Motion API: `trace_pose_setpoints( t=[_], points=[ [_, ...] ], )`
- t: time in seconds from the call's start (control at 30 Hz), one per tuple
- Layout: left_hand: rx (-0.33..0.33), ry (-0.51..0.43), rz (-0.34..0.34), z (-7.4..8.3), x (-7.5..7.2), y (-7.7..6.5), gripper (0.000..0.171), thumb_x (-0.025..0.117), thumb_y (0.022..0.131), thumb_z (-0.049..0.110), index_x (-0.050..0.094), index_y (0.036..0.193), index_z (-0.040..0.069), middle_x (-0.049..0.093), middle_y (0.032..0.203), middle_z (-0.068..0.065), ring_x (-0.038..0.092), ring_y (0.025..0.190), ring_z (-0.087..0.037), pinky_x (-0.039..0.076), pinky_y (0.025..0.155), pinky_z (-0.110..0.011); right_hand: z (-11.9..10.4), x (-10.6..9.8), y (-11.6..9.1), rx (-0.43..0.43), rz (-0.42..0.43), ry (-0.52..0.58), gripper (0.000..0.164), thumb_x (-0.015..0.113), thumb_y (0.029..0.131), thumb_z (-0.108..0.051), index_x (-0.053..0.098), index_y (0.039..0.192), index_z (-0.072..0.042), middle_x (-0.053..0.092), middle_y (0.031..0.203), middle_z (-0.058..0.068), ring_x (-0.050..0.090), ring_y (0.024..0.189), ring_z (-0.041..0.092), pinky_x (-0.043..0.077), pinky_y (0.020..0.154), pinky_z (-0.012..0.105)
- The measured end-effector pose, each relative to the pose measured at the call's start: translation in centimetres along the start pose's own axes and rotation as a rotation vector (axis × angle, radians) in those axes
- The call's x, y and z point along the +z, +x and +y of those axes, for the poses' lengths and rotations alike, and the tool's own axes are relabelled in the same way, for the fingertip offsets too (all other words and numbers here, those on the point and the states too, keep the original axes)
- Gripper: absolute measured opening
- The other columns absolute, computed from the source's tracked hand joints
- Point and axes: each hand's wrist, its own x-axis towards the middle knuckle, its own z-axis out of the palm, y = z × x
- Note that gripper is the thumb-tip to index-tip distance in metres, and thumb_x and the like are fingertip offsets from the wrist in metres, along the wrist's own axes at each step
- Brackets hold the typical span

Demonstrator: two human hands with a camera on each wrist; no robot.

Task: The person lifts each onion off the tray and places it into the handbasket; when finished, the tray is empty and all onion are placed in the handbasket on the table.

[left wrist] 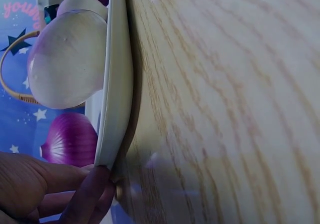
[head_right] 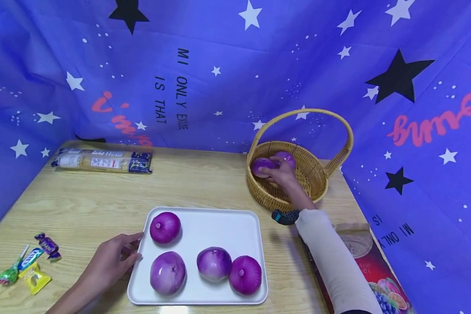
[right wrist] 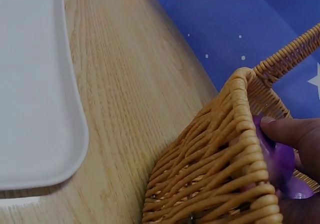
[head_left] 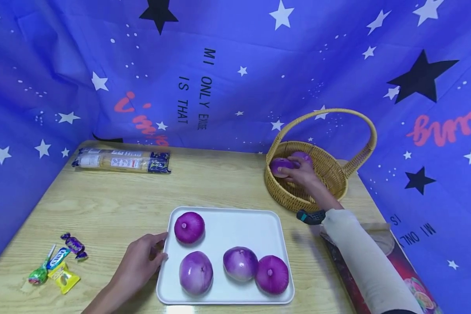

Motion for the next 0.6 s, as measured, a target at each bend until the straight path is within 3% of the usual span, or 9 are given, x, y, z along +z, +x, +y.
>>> trace_pose_setpoints(
  t=[0.37, 0.5, 0.6],
  points=[
    [0.012, -0.007, -0.004, 0.2, -0.1, 0.0, 0.048, 0.072, 0.067, 0.000, 0.058, 0.113, 0.002, 0.059, 0.087, -0.004, 0.052, 0.067, -0.005, 0.048, 0.058, -0.019, -0.4, -2.5, -2.7, -0.064, -0.073, -0.126, 0.069, 0.063, 0.080, -0.011, 0.023, 0.135, -0.001, 0.029, 0.132, 0.027, 0.050, 0.103, 0.036, 0.044, 0.088, 0.044],
    [0.003, -0.011, -0.017, 0.1, -0.2, 0.0, 0.048, 0.071, 0.067, 0.000, 0.057, 0.114, 0.002, 0.059, 0.088, -0.004, 0.052, 0.067, -0.005, 0.048, 0.057, -0.019, -0.5, -3.5, -4.4, -0.118, -0.104, -0.133, 0.065, 0.063, 0.081, -0.014, 0.027, 0.134, -0.001, 0.034, 0.127, 0.027, 0.059, 0.090, 0.023, 0.046, 0.085, 0.043],
    [0.014, -0.014, -0.022, 0.0, -0.2, 0.0, 0.049, 0.071, 0.067, 0.000, 0.057, 0.114, 0.001, 0.059, 0.088, -0.004, 0.051, 0.066, -0.005, 0.048, 0.058, -0.019, -0.7, -4.2, -5.9, -0.176, -0.132, -0.133, 0.060, 0.063, 0.080, -0.015, 0.033, 0.131, -0.005, 0.036, 0.125, 0.022, 0.061, 0.082, 0.022, 0.049, 0.081, 0.043]
  ],
)
